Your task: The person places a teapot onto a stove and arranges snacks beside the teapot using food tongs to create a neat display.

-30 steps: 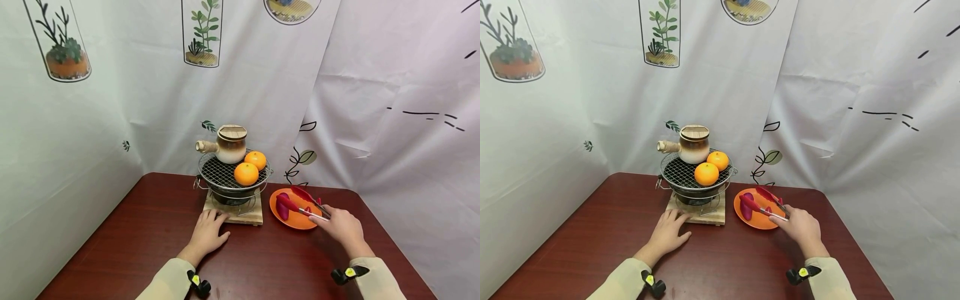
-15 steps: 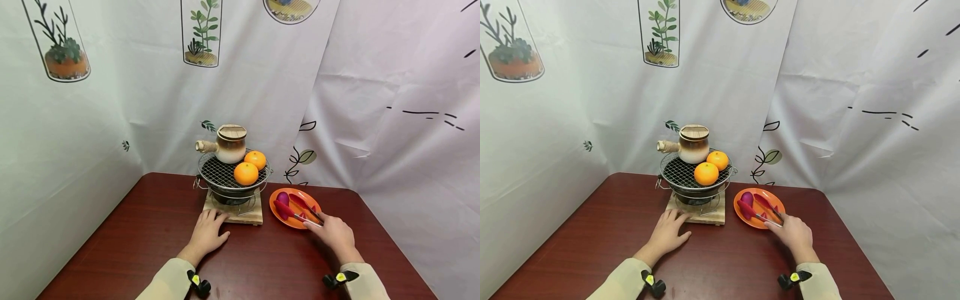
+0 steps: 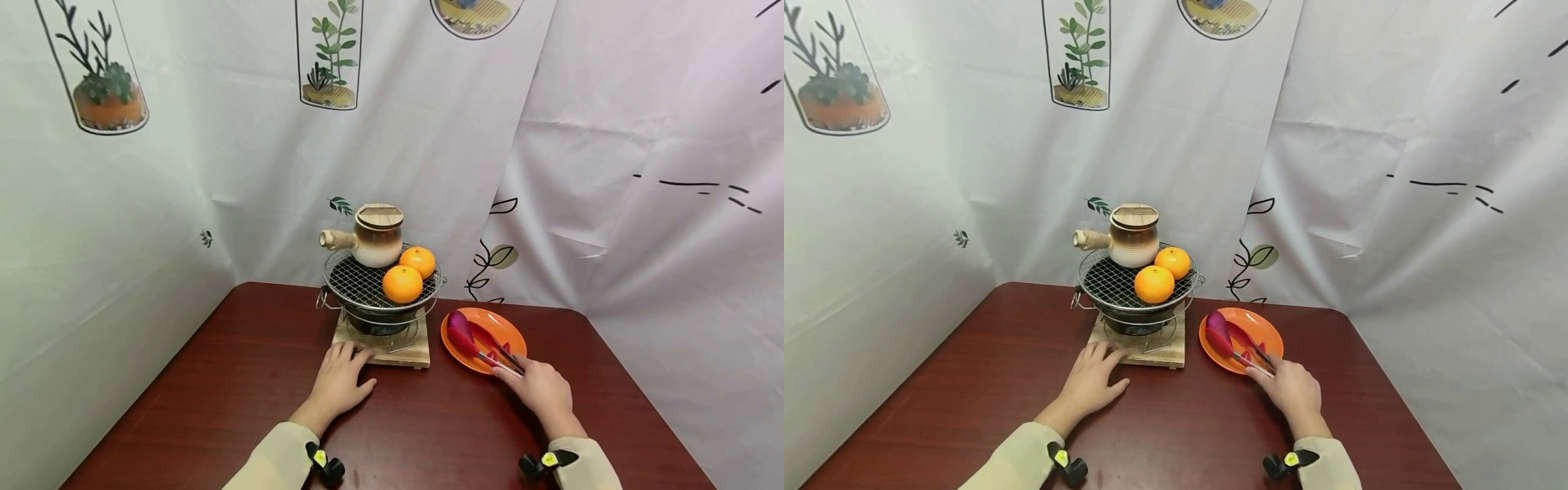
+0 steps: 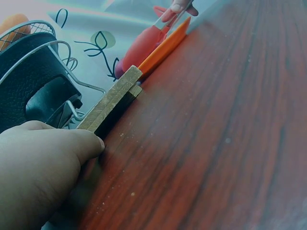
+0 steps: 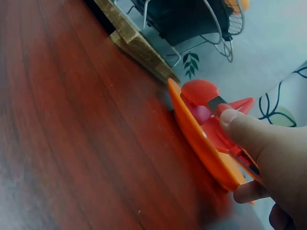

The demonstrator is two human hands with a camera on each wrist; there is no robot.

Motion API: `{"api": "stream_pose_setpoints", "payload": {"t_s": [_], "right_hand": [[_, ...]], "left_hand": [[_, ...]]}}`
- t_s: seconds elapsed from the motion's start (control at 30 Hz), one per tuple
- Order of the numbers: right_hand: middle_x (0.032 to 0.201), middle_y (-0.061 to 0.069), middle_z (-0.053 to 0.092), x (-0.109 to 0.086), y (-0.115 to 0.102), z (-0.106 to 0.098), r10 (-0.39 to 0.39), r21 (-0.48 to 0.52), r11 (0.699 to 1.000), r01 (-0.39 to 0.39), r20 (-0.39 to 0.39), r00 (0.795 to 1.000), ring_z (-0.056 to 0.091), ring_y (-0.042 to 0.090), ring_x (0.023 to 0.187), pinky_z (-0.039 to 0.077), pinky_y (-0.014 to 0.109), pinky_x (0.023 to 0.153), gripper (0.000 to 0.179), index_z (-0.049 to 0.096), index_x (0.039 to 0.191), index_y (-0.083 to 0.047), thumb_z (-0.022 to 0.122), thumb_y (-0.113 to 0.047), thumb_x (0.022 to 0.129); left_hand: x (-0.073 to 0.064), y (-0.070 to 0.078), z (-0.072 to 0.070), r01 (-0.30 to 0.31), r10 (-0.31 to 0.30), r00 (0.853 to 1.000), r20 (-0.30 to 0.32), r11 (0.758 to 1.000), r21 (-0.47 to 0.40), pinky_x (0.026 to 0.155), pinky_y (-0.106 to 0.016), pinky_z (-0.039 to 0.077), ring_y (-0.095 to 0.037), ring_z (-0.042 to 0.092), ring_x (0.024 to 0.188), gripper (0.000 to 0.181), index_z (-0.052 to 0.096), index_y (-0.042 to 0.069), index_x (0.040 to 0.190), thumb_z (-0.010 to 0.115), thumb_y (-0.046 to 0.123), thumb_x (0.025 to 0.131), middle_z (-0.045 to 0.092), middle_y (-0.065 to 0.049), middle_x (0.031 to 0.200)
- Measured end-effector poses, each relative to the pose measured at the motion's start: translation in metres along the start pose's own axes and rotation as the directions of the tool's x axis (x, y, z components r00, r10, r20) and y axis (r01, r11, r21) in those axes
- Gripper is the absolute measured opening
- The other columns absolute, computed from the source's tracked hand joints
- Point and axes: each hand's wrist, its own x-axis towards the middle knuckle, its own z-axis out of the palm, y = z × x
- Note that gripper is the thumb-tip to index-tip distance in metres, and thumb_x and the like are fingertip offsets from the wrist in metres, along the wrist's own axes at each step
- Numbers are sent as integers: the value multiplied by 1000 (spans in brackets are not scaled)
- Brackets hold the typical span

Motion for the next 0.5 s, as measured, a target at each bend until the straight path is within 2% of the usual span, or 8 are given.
{"api": "stream_pose_setpoints", "payload": {"t_s": [0.3, 0.5], "right_hand": [[115, 27, 68, -1, 1, 2, 6, 2, 1000, -6, -15, 1000, 66, 43, 93, 53, 60, 70, 93, 65, 135, -8, 57, -82, 80], [117, 27, 68, -2, -2, -2, 19, 36, 999, -18, -39, 999, 66, 43, 94, 52, 60, 70, 93, 64, 136, -7, 56, -82, 81]], "left_hand": [[0, 1, -1, 4, -4, 1000, 8, 1000, 3, 103, -54, 37, -37, 49, 114, 48, 67, 20, 124, 80, 37, 81, 54, -10, 118], [-1, 2, -1, -5, 5, 1000, -14, 1000, -6, 102, -55, 37, -36, 49, 112, 49, 68, 19, 123, 81, 36, 80, 54, -10, 117]]}}
